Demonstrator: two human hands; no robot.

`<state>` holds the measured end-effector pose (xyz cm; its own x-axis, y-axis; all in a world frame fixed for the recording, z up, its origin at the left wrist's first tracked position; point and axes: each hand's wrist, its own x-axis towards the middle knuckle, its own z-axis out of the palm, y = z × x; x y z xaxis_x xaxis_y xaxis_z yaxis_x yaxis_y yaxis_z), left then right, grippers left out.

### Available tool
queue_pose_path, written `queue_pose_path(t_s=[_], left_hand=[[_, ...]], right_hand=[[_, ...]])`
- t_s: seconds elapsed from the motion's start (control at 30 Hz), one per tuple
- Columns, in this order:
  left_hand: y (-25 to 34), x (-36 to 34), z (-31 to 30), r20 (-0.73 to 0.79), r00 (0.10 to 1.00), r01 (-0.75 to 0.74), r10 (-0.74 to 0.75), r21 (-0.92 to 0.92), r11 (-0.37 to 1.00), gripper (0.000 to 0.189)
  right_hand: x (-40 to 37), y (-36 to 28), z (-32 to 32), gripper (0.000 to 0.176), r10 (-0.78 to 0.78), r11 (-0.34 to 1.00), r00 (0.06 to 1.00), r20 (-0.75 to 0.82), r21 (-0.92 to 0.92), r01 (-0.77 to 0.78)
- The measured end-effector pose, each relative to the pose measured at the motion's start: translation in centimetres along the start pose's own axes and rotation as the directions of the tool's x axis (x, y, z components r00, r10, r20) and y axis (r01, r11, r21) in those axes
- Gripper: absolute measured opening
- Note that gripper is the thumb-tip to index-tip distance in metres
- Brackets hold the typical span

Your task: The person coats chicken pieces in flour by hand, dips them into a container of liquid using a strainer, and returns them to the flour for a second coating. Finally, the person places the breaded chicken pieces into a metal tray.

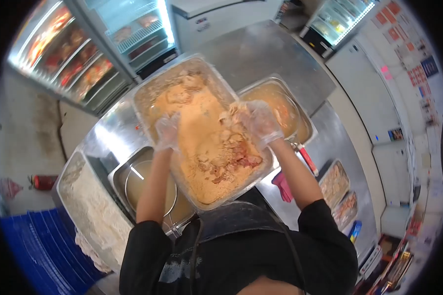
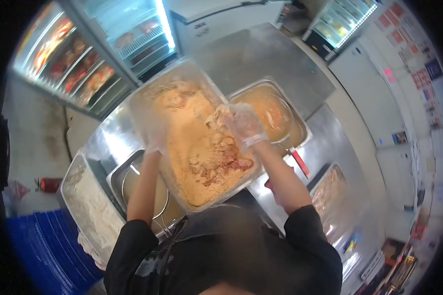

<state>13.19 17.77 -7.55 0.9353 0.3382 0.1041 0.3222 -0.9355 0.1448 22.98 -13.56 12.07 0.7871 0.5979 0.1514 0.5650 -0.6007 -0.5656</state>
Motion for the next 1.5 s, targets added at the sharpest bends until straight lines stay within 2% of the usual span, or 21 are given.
queue_pose_path(t_s=[0.03,0.13,0.2,0.33,0.4,0.5,0.53,0.6,0.73,0.8,0.9,1.0,1.03,1.07,1.13,1.2,1.27,1.37,1.43,1.47,1.5], left_hand=[[-0.1,2.9,0.4,0.176,0.982,0.074,-0.063,-0.055,0.996,0.035],[-1.2,9.1,2.6,-0.189,0.973,0.116,-0.133,-0.097,0.988,0.045],[-1.2,12.1,1.8,0.006,0.984,0.176,-0.180,-0.243,0.954,0.052],[0.7,13.8,1.9,0.023,0.994,0.111,-0.109,-0.148,0.983,0.054],[1.2,13.6,2.4,0.045,0.995,0.087,-0.083,-0.088,0.992,0.055],[1.3,13.3,2.6,0.080,0.994,0.087,-0.078,-0.122,0.989,0.060],[1.3,13.3,2.6,0.089,0.993,0.092,-0.081,-0.139,0.986,0.061],[1.6,13.3,1.5,0.184,0.973,0.162,-0.138,-0.126,0.979,0.065],[3.8,11.1,-3.5,0.182,0.973,0.163,-0.139,-0.121,0.979,0.069],[6.5,9.3,-7.6,0.081,0.966,0.252,-0.246,-0.088,0.964,0.066],[8.0,7.6,-11.3,0.183,0.949,0.279,-0.258,-0.105,0.954,0.060],[2.4,8.8,-1.2,0.312,0.910,0.377,-0.275,-0.340,0.862,0.049],[1.3,8.2,-0.4,0.304,0.905,0.393,-0.298,-0.327,0.859,0.049],[0.8,7.7,0.0,0.266,0.961,-0.049,0.081,-0.125,0.991,0.044],[1.0,6.7,-0.2,0.323,0.842,-0.483,0.433,0.091,0.871,0.040],[2.8,6.1,-0.8,0.402,0.910,-0.044,0.099,-0.143,0.989,0.039],[4.9,3.9,-4.2,0.365,0.922,-0.057,0.131,-0.206,0.977,0.036],[7.6,-0.7,-11.3,0.336,0.938,0.016,0.086,-0.289,0.957,0.035],[8.2,-3.2,-12.9,0.335,0.942,0.100,0.009,-0.306,0.947,0.036],[8.3,-4.4,-12.9,0.356,0.920,0.387,-0.165,-0.751,0.534,0.039],[8.1,-4.9,-12.9,0.413,0.883,0.458,-0.221,-0.862,0.218,0.042]], right_hand=[[-0.1,0.6,-1.9,0.031,0.055,0.998,0.998,-0.027,-0.008,-0.056],[0.2,4.3,-5.5,0.032,0.190,0.975,0.974,-0.124,-0.093,-0.202],[1.4,8.8,-6.5,0.033,0.213,0.977,0.976,-0.046,0.034,-0.211],[2.4,14.3,-6.1,0.034,0.302,0.953,0.953,-0.001,-0.035,-0.302],[2.3,14.2,-5.4,0.036,0.484,0.859,0.870,0.094,0.138,-0.493],[2.2,15.9,-2.5,0.033,0.527,0.816,0.849,0.048,0.250,-0.521],[2.2,16.6,-1.9,0.033,0.527,0.814,0.848,0.054,0.254,-0.522],[1.5,17.2,-1.3,0.028,0.400,0.808,0.914,-0.065,-0.446,-0.385],[-0.2,16.2,-1.4,0.023,0.402,0.847,0.914,0.060,-0.403,-0.346],[-0.3,12.1,-3.7,0.026,0.517,0.842,0.780,0.352,-0.371,-0.391],[-1.0,12.5,-2.9,0.030,0.446,0.791,0.858,0.255,-0.561,-0.245],[-0.4,11.3,-3.6,0.035,0.406,0.821,0.905,0.127,-0.485,-0.300],[-1.3,14.0,-1.7,0.039,0.164,0.846,0.986,0.033,-0.519,-0.123],[-0.8,11.6,-1.9,0.039,0.148,0.855,0.988,0.040,-0.508,-0.108],[0.7,3.2,-2.8,0.044,0.187,0.936,0.974,0.130,-0.324,-0.136],[0.7,0.2,0.6,0.048,-0.023,0.992,0.987,0.161,-0.118,0.042],[0.3,-1.2,6.2,0.048,-0.308,0.941,0.944,0.115,-0.109,0.320],[0.5,-4.6,7.7,0.045,-0.118,0.987,0.937,0.328,0.139,0.076],[1.2,-4.2,8.0,0.044,-0.161,0.982,0.925,0.345,0.148,0.116],[1.5,-3.5,8.3,0.043,-0.182,0.980,0.913,0.364,0.146,0.137],[1.4,-2.3,9.2,0.043,-0.187,0.979,0.912,0.365,0.149,0.141]])
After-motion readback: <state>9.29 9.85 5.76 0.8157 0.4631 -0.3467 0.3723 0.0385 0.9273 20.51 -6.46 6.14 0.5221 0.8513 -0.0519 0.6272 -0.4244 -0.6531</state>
